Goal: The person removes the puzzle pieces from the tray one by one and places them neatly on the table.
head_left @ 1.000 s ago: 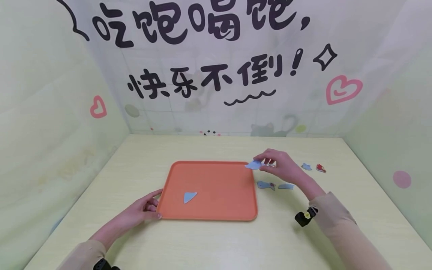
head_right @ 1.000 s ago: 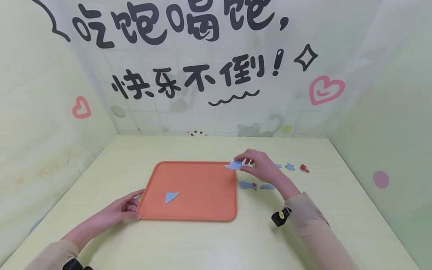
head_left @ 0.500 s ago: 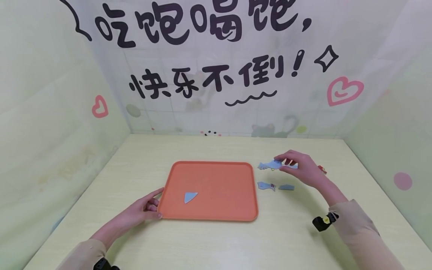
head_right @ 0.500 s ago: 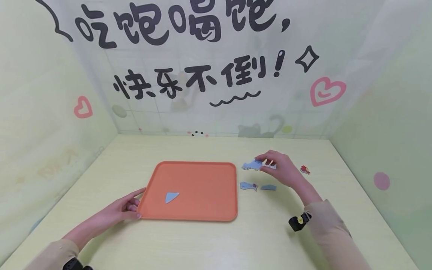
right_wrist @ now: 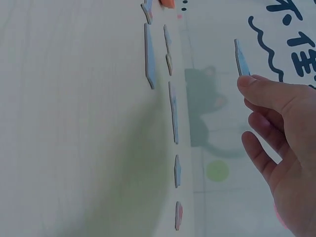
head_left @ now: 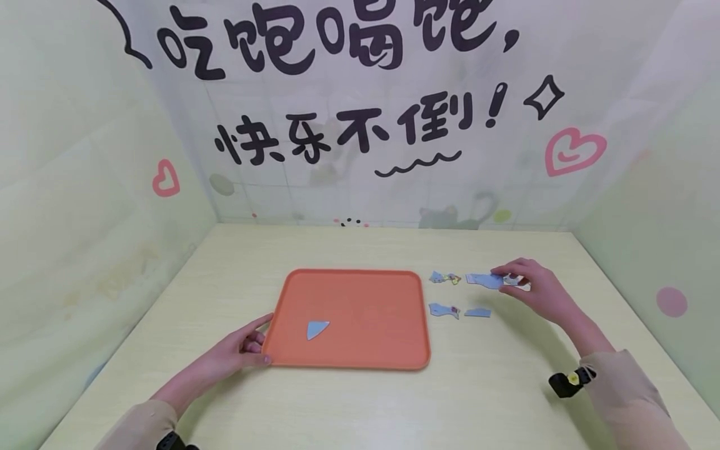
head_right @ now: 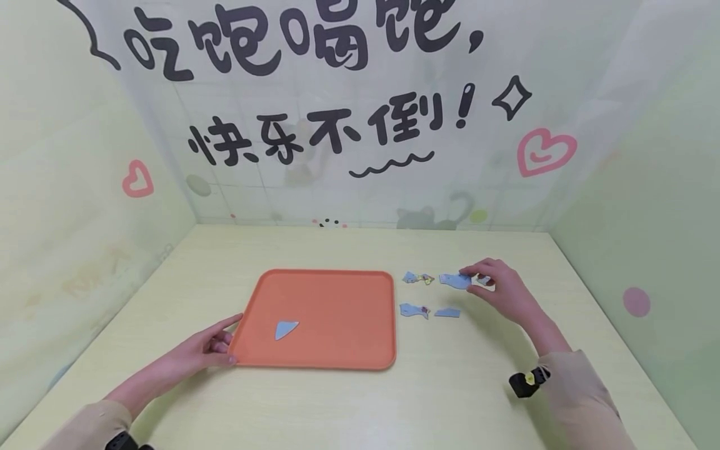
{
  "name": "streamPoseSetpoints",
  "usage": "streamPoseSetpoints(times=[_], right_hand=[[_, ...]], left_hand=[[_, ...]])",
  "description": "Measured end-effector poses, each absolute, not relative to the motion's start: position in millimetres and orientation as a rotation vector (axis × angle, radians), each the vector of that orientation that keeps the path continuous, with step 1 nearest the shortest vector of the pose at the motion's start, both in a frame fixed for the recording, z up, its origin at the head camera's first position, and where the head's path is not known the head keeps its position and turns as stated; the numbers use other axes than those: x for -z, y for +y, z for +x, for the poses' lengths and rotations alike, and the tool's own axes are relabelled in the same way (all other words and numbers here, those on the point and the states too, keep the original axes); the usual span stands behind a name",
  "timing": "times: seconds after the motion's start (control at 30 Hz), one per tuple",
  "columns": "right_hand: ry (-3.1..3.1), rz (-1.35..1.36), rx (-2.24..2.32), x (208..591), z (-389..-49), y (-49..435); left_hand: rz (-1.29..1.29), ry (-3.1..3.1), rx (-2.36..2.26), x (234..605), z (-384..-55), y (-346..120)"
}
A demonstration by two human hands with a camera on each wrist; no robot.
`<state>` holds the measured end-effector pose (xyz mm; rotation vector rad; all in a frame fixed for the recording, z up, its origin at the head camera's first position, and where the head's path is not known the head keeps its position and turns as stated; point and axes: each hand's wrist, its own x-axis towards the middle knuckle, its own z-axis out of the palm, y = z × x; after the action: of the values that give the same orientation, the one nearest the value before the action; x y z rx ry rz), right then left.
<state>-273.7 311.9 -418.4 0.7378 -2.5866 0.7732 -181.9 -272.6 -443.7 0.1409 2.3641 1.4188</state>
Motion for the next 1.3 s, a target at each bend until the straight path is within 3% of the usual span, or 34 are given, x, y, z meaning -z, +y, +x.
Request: streamPoseSetpoints(times=[1.3], right_hand=[[-2.865,0.629,-0.803,450.1,-254.5,366.7]], left_hand=[[0.121,2.375,-1.411,445.8,-184.3,-273.1]])
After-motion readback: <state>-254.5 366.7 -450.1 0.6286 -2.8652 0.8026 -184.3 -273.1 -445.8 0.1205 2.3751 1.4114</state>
